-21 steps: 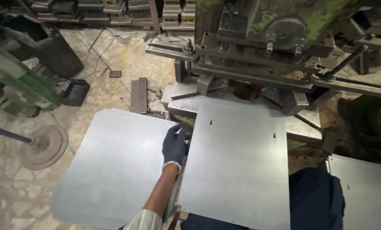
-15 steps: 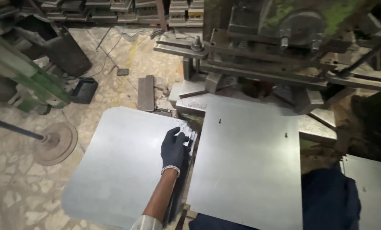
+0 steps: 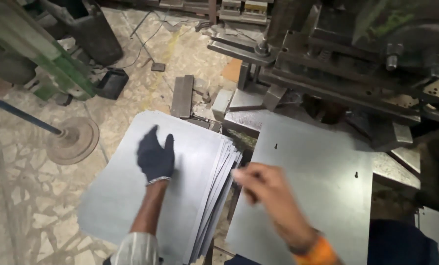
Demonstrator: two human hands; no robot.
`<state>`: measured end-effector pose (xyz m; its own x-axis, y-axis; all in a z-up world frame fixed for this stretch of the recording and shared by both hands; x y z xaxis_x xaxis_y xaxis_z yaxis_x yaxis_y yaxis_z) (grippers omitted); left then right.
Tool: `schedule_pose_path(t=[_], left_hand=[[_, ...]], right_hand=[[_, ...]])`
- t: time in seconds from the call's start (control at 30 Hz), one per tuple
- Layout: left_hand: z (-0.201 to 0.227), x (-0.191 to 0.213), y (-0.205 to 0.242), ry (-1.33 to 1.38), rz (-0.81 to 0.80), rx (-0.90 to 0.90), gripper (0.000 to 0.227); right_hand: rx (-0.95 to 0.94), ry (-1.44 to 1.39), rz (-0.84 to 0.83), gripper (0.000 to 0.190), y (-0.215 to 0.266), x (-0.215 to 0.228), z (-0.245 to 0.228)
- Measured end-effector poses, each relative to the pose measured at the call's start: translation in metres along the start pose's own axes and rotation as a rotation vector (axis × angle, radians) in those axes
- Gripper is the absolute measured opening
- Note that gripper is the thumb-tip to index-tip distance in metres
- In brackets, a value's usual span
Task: Positioning metal sheets into a stamping machine and stacking the finished parts.
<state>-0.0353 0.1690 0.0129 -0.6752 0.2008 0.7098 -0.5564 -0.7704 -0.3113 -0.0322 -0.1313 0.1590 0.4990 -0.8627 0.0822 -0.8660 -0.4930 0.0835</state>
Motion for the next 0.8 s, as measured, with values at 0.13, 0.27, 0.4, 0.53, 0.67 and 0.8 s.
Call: schedule_pose_path(t=[0.13, 0.27, 0.4, 0.53, 0.67, 0.8], left_hand=[[-0.097, -0.014, -0.035, -0.598, 0.036, 0.114, 0.097], [-0.126, -0.002, -0.09, -0.64, -0.044, 0.252, 0.088], [-0.131, 0.02, -0.126, -0.377, -0.347, 0.406, 0.075], [-0.118, 0.044, -0.156, -0.279, -0.267, 0.204, 0.064], [-0.106, 0.055, -0.183, 0.044, -0.155, 0.219, 0.057], [-0.035, 0.069, -0.159, 0.061, -0.37, 0.364, 0.064]], right_hand=[[-0.146, 0.239, -0.297, 0.045, -0.052, -0.047, 0.109], [0.021, 0.743, -0.445, 0.062, -0.061, -0.08, 0.146], [0.146, 1.035, -0.572, 0.075, -0.074, -0.098, 0.191], [0.008, 0.883, -0.534, 0.074, -0.075, -0.099, 0.182], [-0.145, 0.46, -0.285, 0.087, -0.057, -0.077, 0.119], [-0.199, -0.085, -0.073, 0.083, -0.017, -0.041, 0.081]])
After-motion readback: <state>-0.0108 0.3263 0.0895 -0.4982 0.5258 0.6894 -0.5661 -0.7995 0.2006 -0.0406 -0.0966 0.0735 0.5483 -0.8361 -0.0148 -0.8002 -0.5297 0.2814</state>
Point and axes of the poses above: each hand's wrist, its own y-axis away from the middle knuckle, its own x-axis out of the back of the hand, z = x × y, the point moved 1 cm from there along -y, towards the middle knuckle, and after that the axes turned 7 degrees about x, right-handed, at the moved point
